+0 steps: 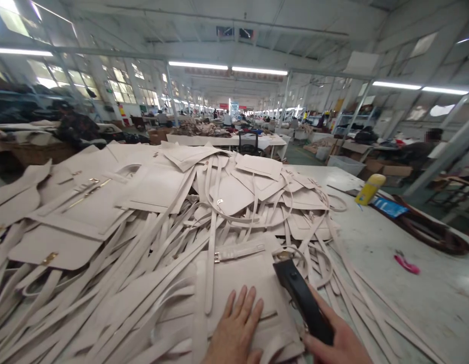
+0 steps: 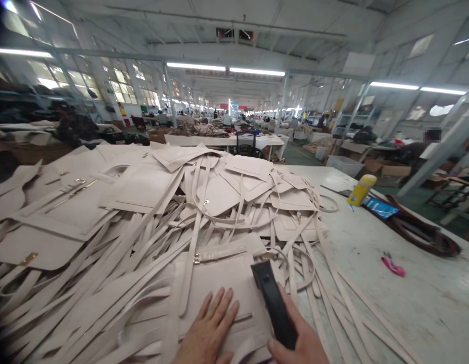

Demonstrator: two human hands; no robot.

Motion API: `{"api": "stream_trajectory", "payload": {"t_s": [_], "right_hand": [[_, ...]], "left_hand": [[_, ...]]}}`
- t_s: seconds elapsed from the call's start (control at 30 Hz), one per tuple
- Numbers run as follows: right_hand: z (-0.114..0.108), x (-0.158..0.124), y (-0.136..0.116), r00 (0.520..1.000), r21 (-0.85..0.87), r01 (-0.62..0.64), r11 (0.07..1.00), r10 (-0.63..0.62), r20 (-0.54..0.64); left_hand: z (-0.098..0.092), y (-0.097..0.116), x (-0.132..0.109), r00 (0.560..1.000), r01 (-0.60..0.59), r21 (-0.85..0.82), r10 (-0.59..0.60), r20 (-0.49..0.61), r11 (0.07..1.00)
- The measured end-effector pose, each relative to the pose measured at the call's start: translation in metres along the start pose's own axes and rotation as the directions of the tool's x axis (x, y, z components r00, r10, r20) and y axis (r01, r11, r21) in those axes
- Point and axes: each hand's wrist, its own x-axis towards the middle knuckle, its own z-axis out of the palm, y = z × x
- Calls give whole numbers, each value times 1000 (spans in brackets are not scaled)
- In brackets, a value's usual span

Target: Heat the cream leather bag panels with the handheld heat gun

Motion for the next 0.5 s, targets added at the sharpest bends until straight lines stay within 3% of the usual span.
{"api": "stream_trajectory", "payload": {"t_s": [0.07,0.13,0.23,0.3,0.4,0.5], "right_hand": [[9,29,-9,982,98,-67,993,49,180],[22,59,-19,962,147,-97,984,55,267],[36,100,-31,966,149,-76,986,35,256],[37,117,-38,983,160,-36,986,7,182],[21,115,-43,997,180,-8,984,-5,71],[-8,80,-36,997,171,-58,984,49,53]], "left_hand": [[-2,-1,0,1000,-2,-27,3,21,1000],[-1,-3,1,999,-10,-44,11,36,999],[1,-2,0,999,-19,-51,20,30,999],[0,-1,-2,1000,-13,-52,13,7,999],[-4,0,-2,999,-2,-48,0,-38,999],[-12,-3,9,992,27,-26,-30,-123,999]]}}
